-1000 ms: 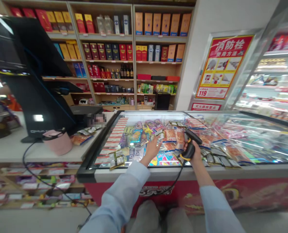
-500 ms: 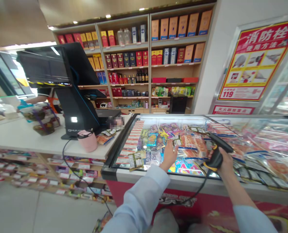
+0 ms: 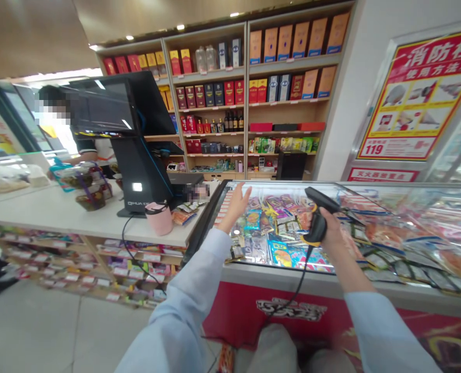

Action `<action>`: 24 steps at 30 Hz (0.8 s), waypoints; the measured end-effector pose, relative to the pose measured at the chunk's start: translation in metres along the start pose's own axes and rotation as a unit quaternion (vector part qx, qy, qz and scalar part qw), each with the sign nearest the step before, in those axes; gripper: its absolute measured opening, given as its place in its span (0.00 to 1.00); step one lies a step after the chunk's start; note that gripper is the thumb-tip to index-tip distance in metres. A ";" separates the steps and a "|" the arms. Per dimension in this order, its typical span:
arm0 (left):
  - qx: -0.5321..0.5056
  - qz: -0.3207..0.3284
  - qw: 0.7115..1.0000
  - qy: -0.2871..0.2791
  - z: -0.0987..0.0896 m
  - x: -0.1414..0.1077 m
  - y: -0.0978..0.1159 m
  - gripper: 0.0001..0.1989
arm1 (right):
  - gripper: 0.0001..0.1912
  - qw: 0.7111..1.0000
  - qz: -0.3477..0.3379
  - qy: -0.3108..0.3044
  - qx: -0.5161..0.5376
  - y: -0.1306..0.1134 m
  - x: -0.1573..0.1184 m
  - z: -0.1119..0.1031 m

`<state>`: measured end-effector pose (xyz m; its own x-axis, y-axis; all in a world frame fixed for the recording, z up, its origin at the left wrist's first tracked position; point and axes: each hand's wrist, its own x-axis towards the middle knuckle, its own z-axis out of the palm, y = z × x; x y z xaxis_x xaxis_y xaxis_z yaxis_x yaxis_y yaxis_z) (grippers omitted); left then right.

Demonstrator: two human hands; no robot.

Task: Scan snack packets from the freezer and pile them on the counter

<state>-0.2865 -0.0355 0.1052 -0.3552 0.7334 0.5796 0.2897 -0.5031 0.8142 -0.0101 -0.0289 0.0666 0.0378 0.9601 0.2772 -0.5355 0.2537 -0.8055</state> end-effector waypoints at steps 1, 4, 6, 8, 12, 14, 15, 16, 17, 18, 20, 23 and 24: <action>0.050 -0.009 0.999 -0.017 -0.017 0.001 -0.001 0.20 | 0.19 1.000 0.014 -0.026 0.009 0.008 -0.001 0.013; 0.177 -0.037 0.980 -0.085 -0.063 -0.008 -0.015 0.22 | 0.20 0.996 0.061 -0.063 0.022 0.036 -0.006 0.049; 0.248 -0.071 0.955 -0.148 -0.087 -0.019 -0.027 0.22 | 0.19 0.992 0.085 -0.088 0.020 0.058 -0.011 0.067; 0.319 -0.119 0.914 -0.223 -0.104 -0.031 -0.038 0.21 | 0.19 0.987 0.104 -0.120 0.014 0.082 -0.016 0.081; 0.439 -0.182 0.795 -0.376 -0.116 -0.051 -0.047 0.23 | 0.18 0.970 0.160 -0.180 -0.010 0.121 -0.022 0.098; 0.492 -0.159 0.748 -0.416 -0.113 -0.060 -0.050 0.27 | 0.18 0.961 0.199 -0.192 -0.013 0.134 -0.022 0.103; 0.506 -0.140 0.736 -0.428 -0.111 -0.064 -0.051 0.29 | 0.17 0.956 0.218 -0.195 -0.010 0.139 -0.022 0.105; 0.514 -0.124 0.731 -0.432 -0.108 -0.068 -0.053 0.30 | 0.17 0.952 0.234 -0.195 -0.006 0.144 -0.021 0.106; 0.512 -0.113 0.733 -0.433 -0.107 -0.070 -0.056 0.31 | 0.17 0.949 0.247 -0.195 -0.003 0.147 -0.021 0.106; 0.500 -0.111 0.741 -0.433 -0.106 -0.071 -0.059 0.31 | 0.17 0.947 0.255 -0.194 0.000 0.150 -0.021 0.106; 0.450 -0.125 0.777 -0.423 -0.108 -0.068 -0.065 0.30 | 0.18 0.947 0.260 -0.188 0.002 0.154 -0.021 0.105; 0.366 -0.158 0.835 -0.378 -0.113 -0.053 -0.078 0.26 | 0.17 0.950 0.265 -0.166 0.007 0.157 -0.020 0.102; 0.350 -0.166 0.853 -0.349 -0.114 -0.046 -0.083 0.25 | 0.17 0.950 0.267 -0.161 0.009 0.157 -0.020 0.102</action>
<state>-0.3953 -0.0796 0.0147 0.0240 0.9990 -0.0387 0.8227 0.0022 0.5685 -0.1813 -0.0204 -0.0120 -0.5013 0.8650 -0.0209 -0.4198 -0.2642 -0.8683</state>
